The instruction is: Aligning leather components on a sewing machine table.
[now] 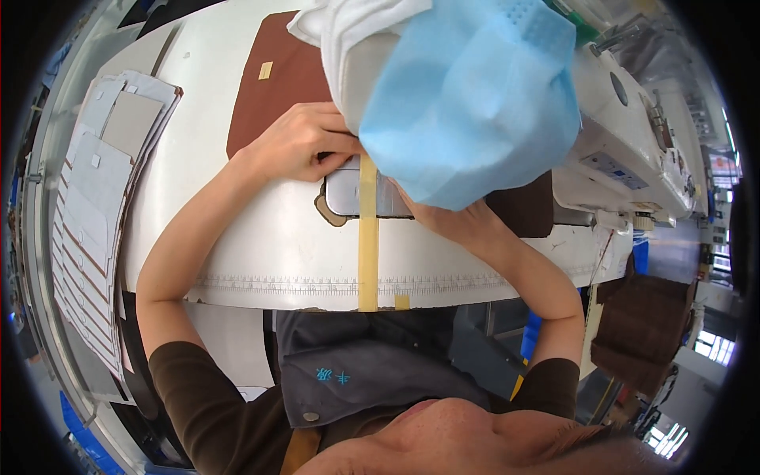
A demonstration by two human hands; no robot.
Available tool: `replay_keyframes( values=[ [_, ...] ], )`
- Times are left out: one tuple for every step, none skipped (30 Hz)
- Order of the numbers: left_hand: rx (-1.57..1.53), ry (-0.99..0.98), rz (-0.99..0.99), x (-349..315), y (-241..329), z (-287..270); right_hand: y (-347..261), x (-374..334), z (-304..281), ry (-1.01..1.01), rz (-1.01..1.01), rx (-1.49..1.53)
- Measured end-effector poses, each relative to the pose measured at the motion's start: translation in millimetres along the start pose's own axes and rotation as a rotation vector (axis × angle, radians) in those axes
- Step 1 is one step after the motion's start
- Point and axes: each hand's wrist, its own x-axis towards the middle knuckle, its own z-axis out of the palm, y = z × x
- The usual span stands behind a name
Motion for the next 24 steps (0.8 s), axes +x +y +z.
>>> replay_keyframes(
  values=[
    [0.001,0.003,0.004,1.6,-0.8,-1.3,-6.8,-1.7,-2.2,-0.076,0.016,0.077],
    [-0.010,0.018,0.002,3.1,-1.1,-2.4,-14.9,-3.2,-6.4,-0.153,0.033,0.154],
    [-0.022,0.032,0.001,4.2,-1.4,-3.5,-27.9,-4.8,-11.9,-0.152,0.018,0.453],
    [-0.024,0.033,0.000,5.6,-0.4,-6.1,-44.7,3.0,-24.7,-0.151,0.002,0.757],
    [-0.032,0.029,-0.017,9.6,0.9,-8.6,-57.5,14.7,-43.4,-0.170,0.005,1.088],
    [-0.045,0.018,-0.038,9.6,4.8,-8.8,-71.9,28.1,-62.3,-0.181,0.014,1.427],
    [-0.059,0.000,-0.096,9.4,5.9,-8.7,-84.1,41.6,-76.8,-0.101,-0.072,1.696],
    [-0.081,-0.001,-0.073,8.4,3.4,-6.1,-93.4,54.7,-86.4,-0.007,-0.158,1.951],
    [-0.062,-0.023,-0.114,5.1,4.0,-7.1,-101.5,66.5,-96.1,-0.067,-0.253,2.138],
    [-0.035,-0.047,-0.166,-0.4,4.8,-9.1,-108.1,77.0,-101.5,-0.135,-0.366,2.331],
    [-0.036,-0.023,-0.170,2.3,7.3,-8.4,-112.7,84.4,-106.5,-0.119,-0.349,2.308],
    [-0.047,-0.021,-0.142,6.0,8.2,-6.0,-117.2,90.7,-110.6,-0.141,-0.405,2.313],
    [-0.067,-0.025,-0.147,5.4,9.4,-5.4,-121.0,93.6,-112.3,-0.174,-0.477,2.329],
    [-0.086,-0.029,-0.153,6.3,8.6,-4.3,-123.2,92.8,-112.4,-0.172,-0.474,2.317],
    [-0.099,-0.014,-0.134,8.9,6.1,-2.4,-124.6,90.9,-111.3,-0.183,-0.483,2.328],
    [-0.099,-0.009,-0.131,6.1,-4.4,0.5,-126.1,88.5,-108.3,-0.197,-0.494,2.349],
    [-0.093,0.012,-0.197,3.8,-22.0,0.0,-127.0,85.7,-106.4,-0.205,-0.500,2.347],
    [-0.089,0.036,-0.262,6.0,-41.9,0.7,-125.4,80.0,-105.1,-0.215,-0.434,2.272],
    [-0.093,0.185,-0.236,19.0,-55.2,2.1,-122.5,73.9,-103.0,-0.222,-0.371,2.202],
    [-0.090,0.339,-0.209,38.5,-70.5,2.7,-117.3,67.4,-101.4,-0.233,-0.381,2.203],
    [-0.102,0.348,-0.336,51.3,-99.7,8.4,-110.4,61.4,-98.3,-0.305,-0.463,1.885],
    [-0.105,0.364,-0.462,62.3,-139.5,17.6,-104.5,56.7,-97.0,-0.360,-0.547,1.560],
    [-0.030,0.385,-0.508,36.6,-198.4,22.4,-111.4,53.1,-98.1,-0.343,-0.602,1.485],
    [0.011,0.525,-0.211,4.4,-240.7,14.8,-124.3,50.0,-104.6,-0.311,-0.687,1.427]
  ],
)
